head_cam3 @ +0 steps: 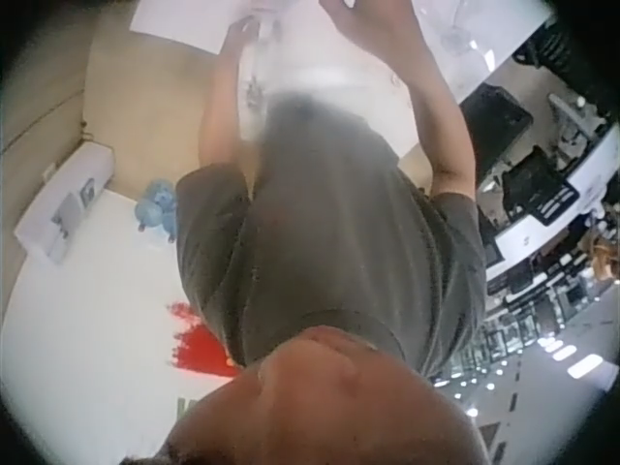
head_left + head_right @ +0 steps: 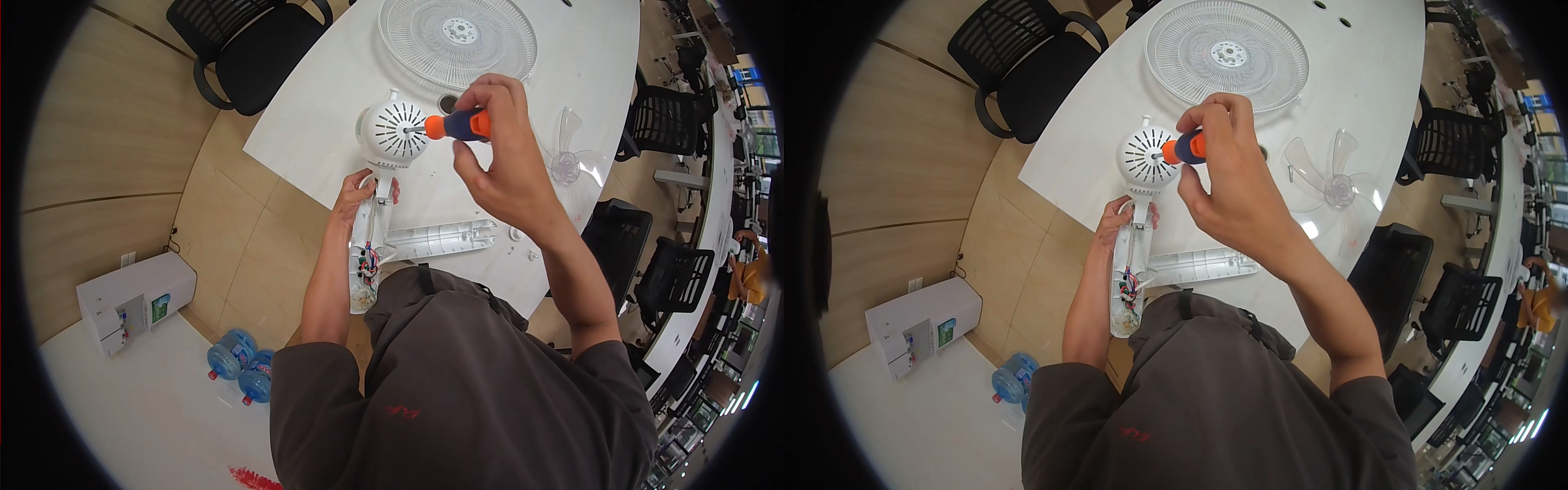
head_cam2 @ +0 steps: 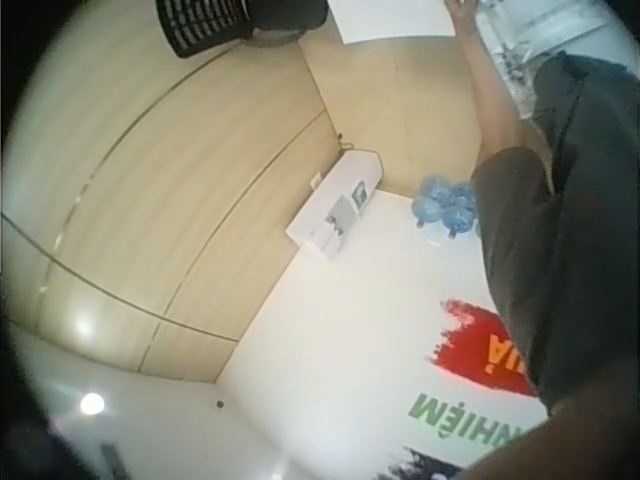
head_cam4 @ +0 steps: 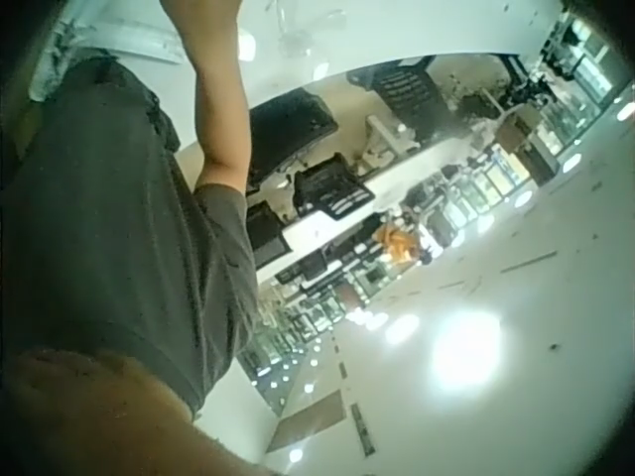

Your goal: Disassemble the motor housing and base components of a pedestal fan and place them into a cardboard box.

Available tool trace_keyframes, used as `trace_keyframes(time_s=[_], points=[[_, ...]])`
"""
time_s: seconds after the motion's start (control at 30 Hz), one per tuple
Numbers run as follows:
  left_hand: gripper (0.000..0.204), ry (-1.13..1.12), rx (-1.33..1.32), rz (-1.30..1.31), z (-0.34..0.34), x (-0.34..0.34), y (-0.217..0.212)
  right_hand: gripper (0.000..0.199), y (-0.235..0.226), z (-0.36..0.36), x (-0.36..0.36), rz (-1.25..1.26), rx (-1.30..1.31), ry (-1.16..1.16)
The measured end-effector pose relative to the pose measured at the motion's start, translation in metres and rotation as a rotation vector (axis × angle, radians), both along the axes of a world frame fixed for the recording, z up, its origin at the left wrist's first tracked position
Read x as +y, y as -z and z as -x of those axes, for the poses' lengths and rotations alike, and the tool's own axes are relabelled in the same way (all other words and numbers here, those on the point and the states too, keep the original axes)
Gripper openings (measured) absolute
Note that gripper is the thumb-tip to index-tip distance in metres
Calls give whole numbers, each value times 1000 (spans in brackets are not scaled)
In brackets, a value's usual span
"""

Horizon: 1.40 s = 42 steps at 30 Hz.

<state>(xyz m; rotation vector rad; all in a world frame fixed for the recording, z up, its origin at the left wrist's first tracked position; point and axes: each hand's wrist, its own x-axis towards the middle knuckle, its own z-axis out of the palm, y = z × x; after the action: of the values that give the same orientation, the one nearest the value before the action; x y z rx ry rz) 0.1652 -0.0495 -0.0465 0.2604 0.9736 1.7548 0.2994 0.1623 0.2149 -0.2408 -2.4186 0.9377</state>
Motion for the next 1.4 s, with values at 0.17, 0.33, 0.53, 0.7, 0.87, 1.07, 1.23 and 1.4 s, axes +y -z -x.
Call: trace_keyframes(time_s=[0.17,0.33,0.53,0.7,0.87,1.07,1.23,1.4], points=[[60,11,-14,-9,0,1,1,36,-1,-1,-1,86,-80,37],[59,30,-16,-18,1,1,2,36,-4,0,-3,15,-6,-51],[56,13,-37,-22,0,1,0,38,-5,-2,-1,145,-183,45],[55,5,-23,-32,0,2,0,38,-3,-3,-1,46,-100,50],[55,-10,-30,-24,0,1,0,40,-2,-1,0,96,-120,-1],[57,-8,14,1,0,0,3,37,-2,1,-4,149,-90,27],[58,13,-15,-5,1,0,1,37,-2,2,-3,30,-62,-46],[59,-8,-2,2,-1,1,-2,32,-2,2,-3,147,-167,68]])
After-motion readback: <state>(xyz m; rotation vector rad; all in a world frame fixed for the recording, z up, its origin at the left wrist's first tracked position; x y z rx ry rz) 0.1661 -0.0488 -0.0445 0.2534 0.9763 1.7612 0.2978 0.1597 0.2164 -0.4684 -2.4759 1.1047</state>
